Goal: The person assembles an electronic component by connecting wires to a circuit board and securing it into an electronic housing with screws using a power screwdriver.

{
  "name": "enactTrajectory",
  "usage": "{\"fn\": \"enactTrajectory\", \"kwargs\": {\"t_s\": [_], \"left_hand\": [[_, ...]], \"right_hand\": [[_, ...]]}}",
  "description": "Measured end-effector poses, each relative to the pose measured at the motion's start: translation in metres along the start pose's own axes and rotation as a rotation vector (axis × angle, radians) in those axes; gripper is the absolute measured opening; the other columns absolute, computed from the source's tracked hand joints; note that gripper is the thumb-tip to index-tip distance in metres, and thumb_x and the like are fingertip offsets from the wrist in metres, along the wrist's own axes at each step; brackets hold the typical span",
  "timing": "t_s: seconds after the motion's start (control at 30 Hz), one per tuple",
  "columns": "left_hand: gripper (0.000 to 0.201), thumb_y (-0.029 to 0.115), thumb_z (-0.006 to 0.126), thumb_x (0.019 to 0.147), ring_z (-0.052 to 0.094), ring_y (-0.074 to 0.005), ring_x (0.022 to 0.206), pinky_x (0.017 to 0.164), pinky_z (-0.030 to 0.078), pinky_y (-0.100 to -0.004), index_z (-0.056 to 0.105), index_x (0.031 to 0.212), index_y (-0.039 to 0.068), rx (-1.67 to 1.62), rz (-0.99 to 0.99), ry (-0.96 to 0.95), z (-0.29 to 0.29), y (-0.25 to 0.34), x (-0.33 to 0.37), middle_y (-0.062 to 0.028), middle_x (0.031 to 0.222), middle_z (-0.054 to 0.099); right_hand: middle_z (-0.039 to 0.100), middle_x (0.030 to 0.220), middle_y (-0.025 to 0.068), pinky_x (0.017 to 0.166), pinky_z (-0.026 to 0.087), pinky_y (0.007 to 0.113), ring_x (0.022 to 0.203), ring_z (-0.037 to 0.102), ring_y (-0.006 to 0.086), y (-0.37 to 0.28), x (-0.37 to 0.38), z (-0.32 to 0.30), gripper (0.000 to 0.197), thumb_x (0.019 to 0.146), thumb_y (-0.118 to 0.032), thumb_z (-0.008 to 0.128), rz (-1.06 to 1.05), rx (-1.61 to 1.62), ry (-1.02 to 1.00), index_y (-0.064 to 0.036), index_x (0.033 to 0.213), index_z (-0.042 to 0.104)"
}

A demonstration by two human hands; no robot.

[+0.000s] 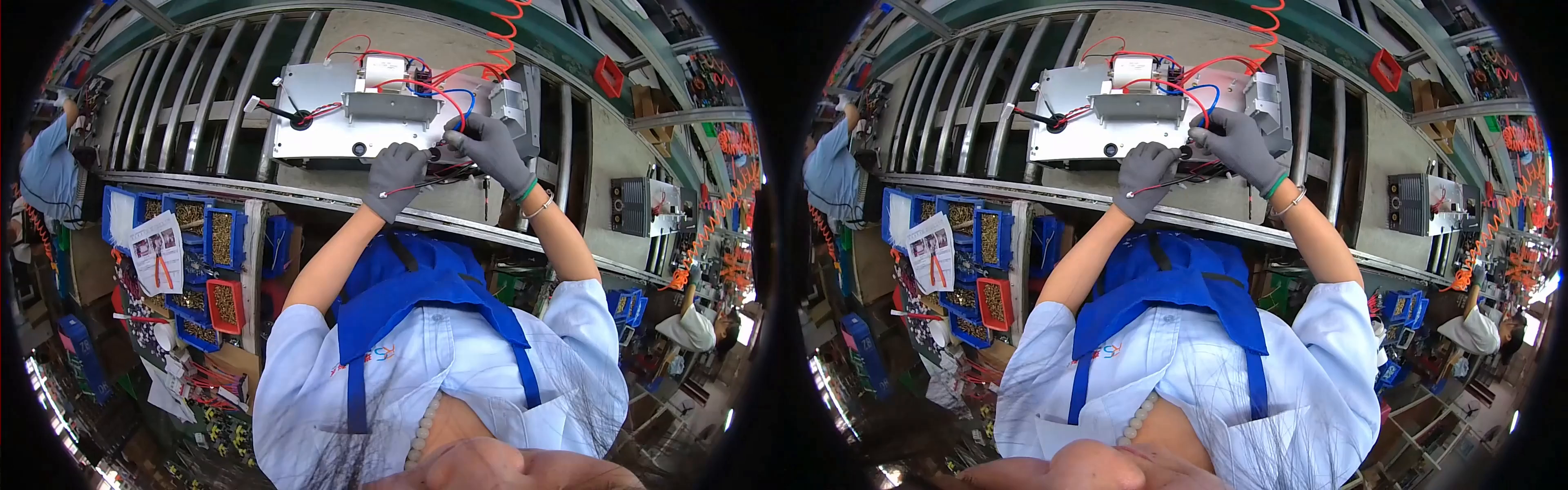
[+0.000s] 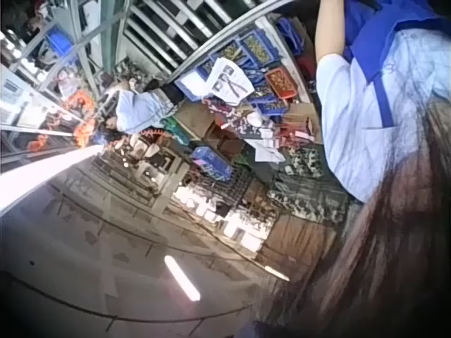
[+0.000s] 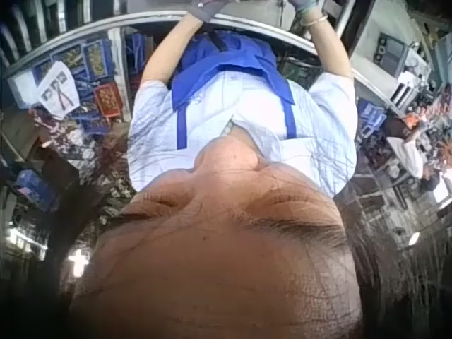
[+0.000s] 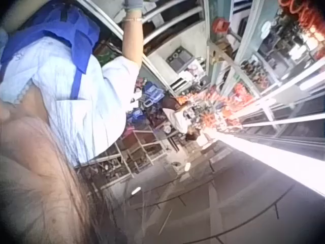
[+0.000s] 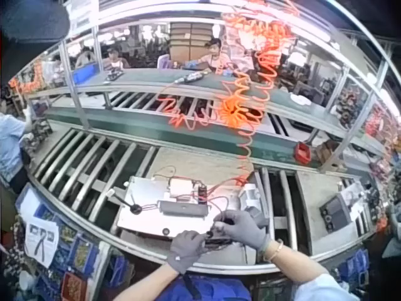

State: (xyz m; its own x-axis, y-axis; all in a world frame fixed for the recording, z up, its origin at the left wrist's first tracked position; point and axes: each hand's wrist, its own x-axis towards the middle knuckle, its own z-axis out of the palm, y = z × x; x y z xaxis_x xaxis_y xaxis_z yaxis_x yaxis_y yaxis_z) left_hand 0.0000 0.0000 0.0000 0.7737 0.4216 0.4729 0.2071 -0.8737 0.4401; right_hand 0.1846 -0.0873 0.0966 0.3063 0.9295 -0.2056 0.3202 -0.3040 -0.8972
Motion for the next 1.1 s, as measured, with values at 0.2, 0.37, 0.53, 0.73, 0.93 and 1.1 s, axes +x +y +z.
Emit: {"fn": "enactTrajectory", "kwargs": {"t_s": [0.2, 0.37, 0.53, 0.73, 0.93, 1.1], "left_hand": [[0.021, 0.011, 0.070, 0.073, 0.059, -0.0278, 0.082, 0.072, 0.047, -0.0400, 0.067, 0.093, 0.014, -0.076, -0.111, 0.118, 0.005, 0.006, 0.000, -0.0068, 0.085, 0.060], [0.019, 0.010, 0.071, 0.072, 0.059, -0.0290, 0.080, 0.071, 0.047, -0.0409, 0.068, 0.091, 0.013, -0.087, -0.153, 0.120, 0.000, 0.013, 0.002, -0.0083, 0.084, 0.060], [0.019, 0.009, 0.070, 0.073, 0.060, -0.0298, 0.081, 0.071, 0.048, -0.0422, 0.067, 0.091, 0.013, -0.149, -0.212, 0.153, 0.013, 0.024, -0.008, -0.0092, 0.083, 0.060], [0.017, 0.009, 0.070, 0.073, 0.060, -0.0310, 0.080, 0.069, 0.048, -0.0429, 0.065, 0.089, 0.012, -0.146, -0.292, 0.213, 0.021, 0.023, -0.011, -0.0103, 0.082, 0.059], [0.015, 0.010, 0.070, 0.074, 0.060, -0.0305, 0.078, 0.069, 0.048, -0.0420, 0.065, 0.088, 0.011, -0.137, -0.286, 0.213, 0.020, 0.023, -0.012, -0.0105, 0.081, 0.059], [0.013, 0.013, 0.067, 0.074, 0.058, -0.0298, 0.079, 0.068, 0.047, -0.0426, 0.064, 0.086, 0.010, -0.274, -0.377, 0.189, 0.019, 0.029, -0.015, -0.0098, 0.080, 0.057]], "right_hand": [[0.068, 0.079, 0.0042, 0.066, 0.053, 0.024, 0.071, 0.063, 0.0068, -0.006, -0.009, -0.001, 0.019, 0.089, -0.015, 0.066, 0.002, 0.045, 0.083, 0.0003, 0.101, 0.066], [0.069, 0.079, 0.0071, 0.065, 0.052, 0.028, 0.070, 0.065, 0.0119, -0.005, -0.008, 0.001, 0.019, 0.087, -0.015, 0.067, 0.065, -0.003, -0.002, -0.0002, 0.099, 0.067], [0.069, 0.080, 0.0081, 0.065, 0.051, 0.029, 0.070, 0.064, 0.0118, 0.022, 0.008, 0.007, 0.014, 0.086, -0.008, 0.067, -0.159, -0.358, 0.000, 0.0013, 0.097, 0.067], [0.064, 0.082, 0.0162, 0.066, 0.051, 0.041, 0.072, 0.064, 0.0331, 0.020, 0.008, 0.019, 0.018, 0.082, -0.018, 0.068, -0.385, -0.624, 0.094, -0.0037, 0.092, 0.067], [0.068, 0.084, 0.0140, 0.066, 0.052, 0.036, 0.076, 0.067, 0.0296, 0.039, 0.004, 0.028, 0.017, 0.084, -0.019, 0.069, -0.362, -0.510, 0.009, -0.0075, 0.096, 0.070], [0.070, 0.084, 0.0153, 0.067, 0.051, 0.033, 0.074, 0.067, 0.0237, 0.031, 0.031, 0.011, 0.021, 0.085, -0.021, 0.070, -0.166, -0.516, -0.109, -0.0023, 0.095, 0.071]]}}
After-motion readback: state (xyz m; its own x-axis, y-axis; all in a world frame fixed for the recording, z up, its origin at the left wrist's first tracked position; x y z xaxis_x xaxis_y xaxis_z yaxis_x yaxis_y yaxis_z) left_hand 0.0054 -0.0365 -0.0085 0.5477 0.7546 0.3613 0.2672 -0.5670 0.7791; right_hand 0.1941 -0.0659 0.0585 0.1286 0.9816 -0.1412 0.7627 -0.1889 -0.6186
